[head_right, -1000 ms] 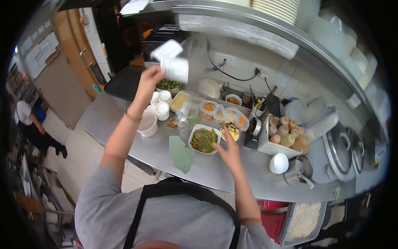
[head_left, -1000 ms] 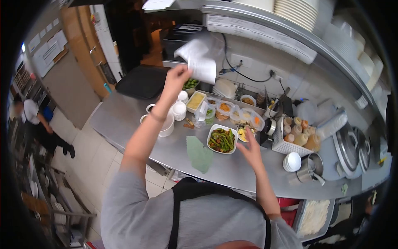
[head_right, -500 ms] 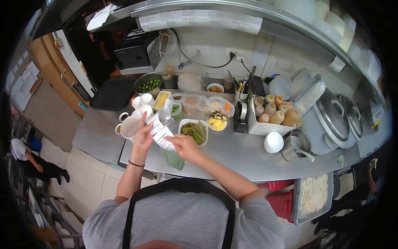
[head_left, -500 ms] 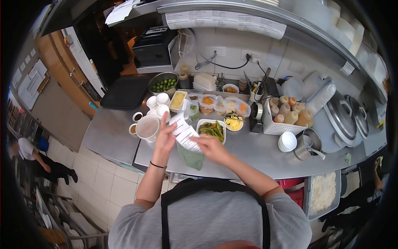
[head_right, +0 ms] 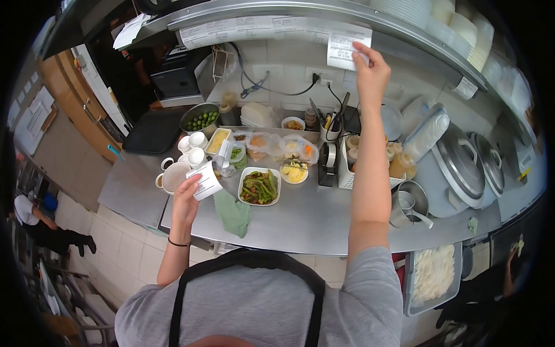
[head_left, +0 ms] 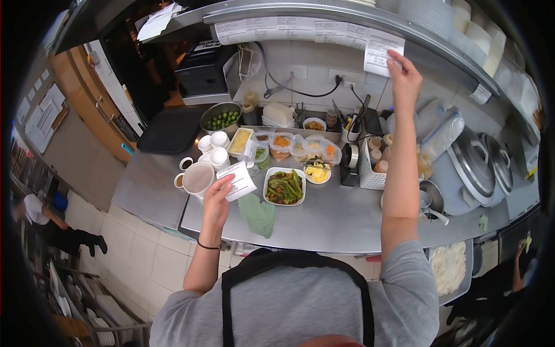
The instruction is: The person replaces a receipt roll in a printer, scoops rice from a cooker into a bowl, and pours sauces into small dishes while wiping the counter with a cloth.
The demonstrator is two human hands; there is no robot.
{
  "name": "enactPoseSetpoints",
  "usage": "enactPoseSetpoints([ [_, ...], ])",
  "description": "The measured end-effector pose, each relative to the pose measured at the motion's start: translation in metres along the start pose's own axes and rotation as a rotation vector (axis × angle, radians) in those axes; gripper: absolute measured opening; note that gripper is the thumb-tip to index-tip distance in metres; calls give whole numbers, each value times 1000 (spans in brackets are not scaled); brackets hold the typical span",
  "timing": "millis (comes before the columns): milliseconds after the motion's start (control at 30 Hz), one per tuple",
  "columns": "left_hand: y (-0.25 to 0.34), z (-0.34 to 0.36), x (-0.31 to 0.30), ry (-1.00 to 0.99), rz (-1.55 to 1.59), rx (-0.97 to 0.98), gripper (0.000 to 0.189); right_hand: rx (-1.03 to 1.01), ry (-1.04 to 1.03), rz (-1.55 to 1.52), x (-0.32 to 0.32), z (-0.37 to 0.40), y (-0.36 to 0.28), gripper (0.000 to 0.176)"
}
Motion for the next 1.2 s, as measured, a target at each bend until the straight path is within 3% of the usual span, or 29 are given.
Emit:
enactPoseSetpoints([
  [133, 0, 13, 3, 75, -43, -5, 24, -116, 24, -140, -1, -27, -5, 21],
  [200, -3, 20, 3, 109, -49, -8, 25, -158, 110, 4, -1, -21, -10, 21],
  [333, -13, 40, 7, 205, -89, -35, 28, -299, 393, 179, 7, 44, -9, 27],
  [367, -13, 47, 8, 214, -103, -60, 29, -283, 366, -8, 18, 68, 4, 27],
  [467, -8, 67, 5, 266, -134, -52, 30, -23, -14, -220, 74, 165, 19, 24],
  [500, -5, 74, 1, 296, -124, -70, 31, 19, -239, -267, 94, 202, 16, 25],
  [567, 4, 90, -11, 363, -126, -27, 31, 453, -744, -467, 126, 283, -5, 36],
  [600, 9, 97, -18, 378, -135, -9, 31, 558, -908, -646, 144, 337, 11, 47],
  [667, 21, 116, -38, 419, -150, 42, 32, 615, -1152, -664, 159, 380, -45, 54],
  [700, 29, 125, -49, 446, -218, 58, 32, 607, -1172, -672, 168, 395, -57, 54],
  [767, 47, 147, -81, 486, -298, 154, 38, 945, -1389, -860, 189, 431, -81, 55],
  [800, 60, 160, -98, 503, -298, 161, 38, 945, -1407, -865, 202, 446, -92, 55],
  [900, 103, 203, -161, 678, -380, 307, 55, 792, -1769, -755, 245, 488, -135, 51],
  [1000, 144, 254, -223, 745, -572, 254, 56, 652, -1932, -678, 287, 531, -186, 52],
  [1033, 154, 270, -241, 753, -580, 251, 56, 545, -1951, -671, 302, 543, -203, 54],
  [1200, 209, 327, -321, 935, -567, 286, 55, 467, -1966, -687, 374, 598, -290, 55],
])
Point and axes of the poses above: each hand's wrist, its own z-axis away from the middle knuckle, its own x-axis out of the palm, y = z × x, the point moved 1 cm from there along -z, towards the middle knuckle, and after that the axes turned 4 degrees about x, right-handed, at the moved point
